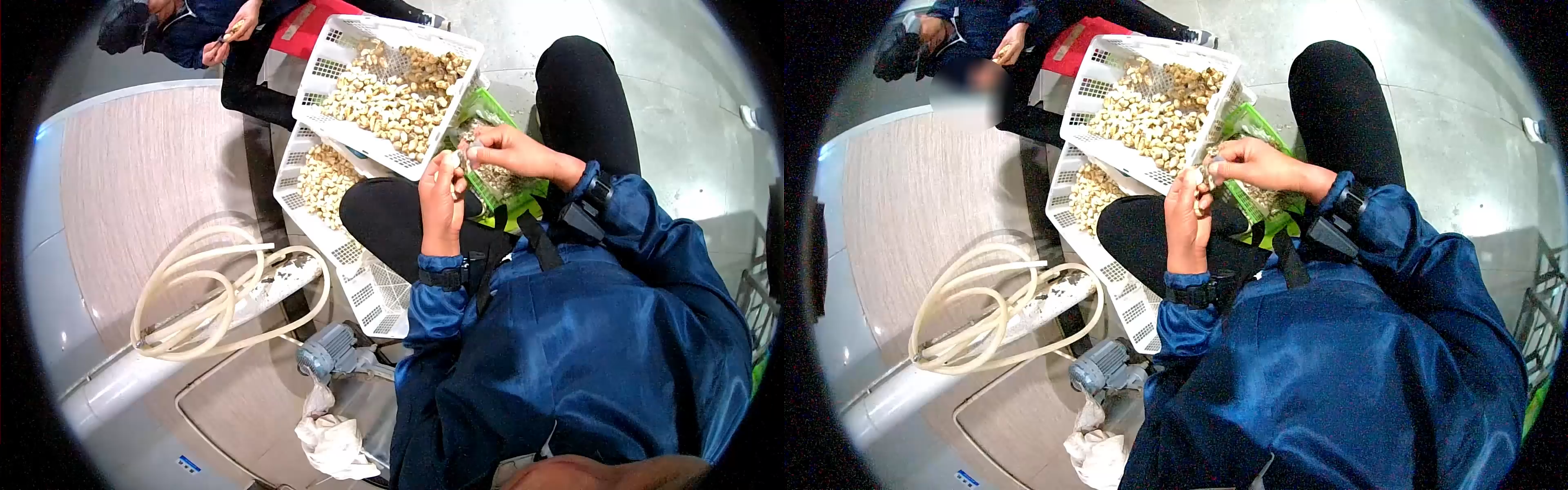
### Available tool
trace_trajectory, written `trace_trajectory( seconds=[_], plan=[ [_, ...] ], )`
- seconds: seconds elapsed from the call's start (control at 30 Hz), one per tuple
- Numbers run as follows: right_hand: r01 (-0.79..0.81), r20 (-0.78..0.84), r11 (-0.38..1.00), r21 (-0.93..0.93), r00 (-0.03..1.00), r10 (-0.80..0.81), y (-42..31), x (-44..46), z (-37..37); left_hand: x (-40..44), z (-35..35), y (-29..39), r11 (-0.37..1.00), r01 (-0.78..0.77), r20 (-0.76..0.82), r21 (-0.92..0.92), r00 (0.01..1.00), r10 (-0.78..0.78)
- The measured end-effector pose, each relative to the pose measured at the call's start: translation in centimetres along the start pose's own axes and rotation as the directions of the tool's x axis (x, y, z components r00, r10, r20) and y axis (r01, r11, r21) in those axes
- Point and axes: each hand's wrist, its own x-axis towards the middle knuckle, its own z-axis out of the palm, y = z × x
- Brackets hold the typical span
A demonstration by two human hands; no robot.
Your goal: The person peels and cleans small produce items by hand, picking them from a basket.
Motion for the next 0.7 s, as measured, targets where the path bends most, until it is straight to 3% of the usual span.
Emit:
trace_trajectory(
  seconds=[0.07,0.1,0.13,0.2,0.23,0.3,0.37,0.5,0.53,0.63,0.67,0.7],
  plan=[
    [-0.042,-0.003,0.998,0.04,0.999,0.042,0.6,-0.2,-0.1,0.0,-0.3,-0.3,0.998,-0.025,0.003,0.058,1.0,0.025],
    [-0.063,-0.006,0.996,0.061,0.998,0.063,0.5,-0.3,-0.1,-0.1,-0.1,-0.2,1.0,0.0,0.006,0.001,1.0,0.0],
    [-0.284,0.024,0.945,0.16,0.958,0.284,0.5,-0.3,-0.4,-0.1,0.0,0.0,0.998,0.026,0.012,-0.054,1.0,-0.025],
    [-0.248,0.035,0.955,0.163,0.969,0.246,0.2,-0.4,-0.4,-0.1,0.2,0.0,0.988,0.058,0.016,-0.146,0.998,-0.056],
    [-0.231,0.039,0.959,0.164,0.973,0.227,0.0,-0.4,-0.5,-0.1,0.0,-0.1,0.993,0.048,0.021,-0.105,0.999,-0.046],
    [-0.017,0.038,0.995,-0.102,0.999,0.021,0.2,-0.4,-0.4,0.1,-0.2,-0.1,0.999,0.02,0.033,-0.026,0.999,-0.019],
    [-0.017,0.065,0.981,-0.192,0.997,0.03,-0.5,-0.5,-0.4,0.0,0.3,-0.1,1.0,0.023,0.021,-0.003,1.0,-0.023],
    [-0.289,0.082,0.948,0.135,0.956,0.28,-0.2,-0.4,-0.8,-0.1,0.0,-0.1,0.985,0.067,0.028,-0.16,0.998,-0.063],
    [-0.245,0.078,0.957,0.153,0.969,0.235,-0.1,-0.4,-0.7,-0.1,-0.3,-0.2,0.981,0.072,0.031,-0.18,0.997,-0.067],
    [-0.06,0.104,0.994,-0.088,0.992,0.069,-0.6,-0.5,-0.6,0.0,-0.5,-0.5,1.0,-0.006,0.036,0.008,0.999,0.005],
    [-0.027,0.068,0.997,-0.07,0.997,0.032,0.3,-0.5,-0.4,-0.1,-0.5,-0.5,0.998,-0.012,0.025,0.061,1.0,0.01],
    [-0.149,0.04,0.987,0.054,0.988,0.147,0.1,-0.5,-0.4,-0.3,-0.4,-0.3,1.0,-0.005,0.04,0.028,0.999,0.004]
  ],
)
